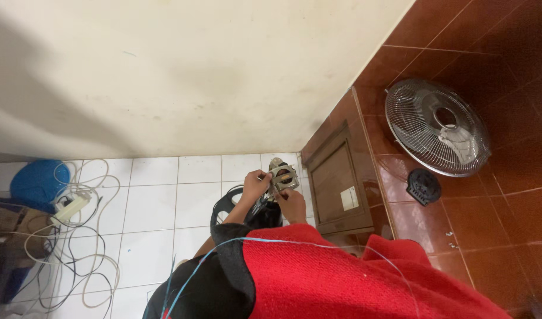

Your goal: The person disassembles a standing fan motor, removes the rear housing, and uses a screwdriver to adjust internal components. They repeatedly tighten and loosen screws while manipulating the motor assembly on a tiled floor.

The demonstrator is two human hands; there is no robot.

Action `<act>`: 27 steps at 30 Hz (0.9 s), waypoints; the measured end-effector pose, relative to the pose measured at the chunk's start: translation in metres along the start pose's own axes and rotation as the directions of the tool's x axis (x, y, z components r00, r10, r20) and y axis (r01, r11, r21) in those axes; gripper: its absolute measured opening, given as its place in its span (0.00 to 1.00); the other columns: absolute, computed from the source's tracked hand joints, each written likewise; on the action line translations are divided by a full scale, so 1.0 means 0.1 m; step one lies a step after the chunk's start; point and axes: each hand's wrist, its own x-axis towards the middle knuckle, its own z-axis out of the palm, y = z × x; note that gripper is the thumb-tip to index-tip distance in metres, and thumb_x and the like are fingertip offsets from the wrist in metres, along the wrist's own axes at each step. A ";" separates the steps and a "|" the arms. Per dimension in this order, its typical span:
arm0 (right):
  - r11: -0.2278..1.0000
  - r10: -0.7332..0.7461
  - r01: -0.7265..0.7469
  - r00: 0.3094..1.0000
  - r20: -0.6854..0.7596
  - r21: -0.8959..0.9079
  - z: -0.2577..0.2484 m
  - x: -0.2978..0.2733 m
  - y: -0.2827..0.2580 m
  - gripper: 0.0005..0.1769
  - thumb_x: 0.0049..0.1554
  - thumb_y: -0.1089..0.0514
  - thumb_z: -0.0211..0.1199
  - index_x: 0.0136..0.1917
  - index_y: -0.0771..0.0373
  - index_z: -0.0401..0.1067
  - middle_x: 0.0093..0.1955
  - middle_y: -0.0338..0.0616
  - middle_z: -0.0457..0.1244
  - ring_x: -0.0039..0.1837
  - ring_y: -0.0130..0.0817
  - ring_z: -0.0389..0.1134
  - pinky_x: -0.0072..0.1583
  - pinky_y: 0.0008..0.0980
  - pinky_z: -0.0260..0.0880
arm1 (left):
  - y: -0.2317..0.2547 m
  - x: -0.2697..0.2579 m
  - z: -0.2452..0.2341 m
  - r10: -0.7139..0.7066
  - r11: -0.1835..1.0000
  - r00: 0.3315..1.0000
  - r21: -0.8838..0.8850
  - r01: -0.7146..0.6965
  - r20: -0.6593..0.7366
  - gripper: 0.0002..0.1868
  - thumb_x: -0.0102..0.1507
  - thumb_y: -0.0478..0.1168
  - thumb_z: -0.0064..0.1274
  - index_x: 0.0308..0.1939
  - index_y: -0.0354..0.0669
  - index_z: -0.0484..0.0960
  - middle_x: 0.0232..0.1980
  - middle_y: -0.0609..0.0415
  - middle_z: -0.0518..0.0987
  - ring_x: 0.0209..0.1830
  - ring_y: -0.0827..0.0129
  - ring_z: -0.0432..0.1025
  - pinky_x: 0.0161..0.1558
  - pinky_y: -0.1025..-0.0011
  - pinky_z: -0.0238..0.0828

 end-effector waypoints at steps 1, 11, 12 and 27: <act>1.000 0.005 -0.005 1.000 -0.019 -0.005 0.00 -0.01 -0.03 0.15 0.54 0.49 0.69 0.42 0.64 0.79 0.37 0.50 0.70 0.40 0.46 0.72 0.44 0.43 0.68 | -0.04 0.05 0.01 -0.038 0.998 0.999 -0.057 0.039 0.024 0.15 0.62 0.44 0.61 0.34 0.31 0.85 0.27 0.46 0.83 0.24 0.64 0.75 0.30 0.66 0.72; 0.993 -0.017 0.007 0.996 -0.082 -0.119 -0.02 -0.06 -0.16 0.14 0.56 0.48 0.67 0.42 0.61 0.76 0.38 0.51 0.70 0.44 0.52 0.71 0.45 0.49 0.68 | -0.02 0.16 0.07 -0.241 0.958 0.967 -0.136 0.251 0.087 0.17 0.59 0.46 0.62 0.30 0.31 0.83 0.23 0.47 0.80 0.22 0.64 0.75 0.27 0.63 0.71; 0.993 -0.029 0.018 0.996 -0.090 -0.118 -0.03 -0.06 -0.18 0.14 0.56 0.48 0.67 0.41 0.61 0.76 0.38 0.51 0.70 0.44 0.53 0.71 0.45 0.49 0.68 | -0.01 0.17 0.08 -0.221 0.968 0.974 -0.107 0.226 0.056 0.18 0.58 0.47 0.63 0.31 0.31 0.84 0.24 0.47 0.80 0.24 0.63 0.75 0.29 0.63 0.72; 0.999 -0.039 0.040 0.999 -0.036 0.029 -0.09 -0.10 -0.22 0.12 0.56 0.53 0.67 0.44 0.66 0.76 0.36 0.50 0.69 0.37 0.42 0.71 0.43 0.39 0.69 | -0.49 0.05 0.40 -0.188 0.678 0.961 -0.681 0.278 0.204 0.20 0.64 0.38 0.52 0.60 0.40 0.79 0.47 0.55 0.80 0.40 0.72 0.70 0.43 0.74 0.69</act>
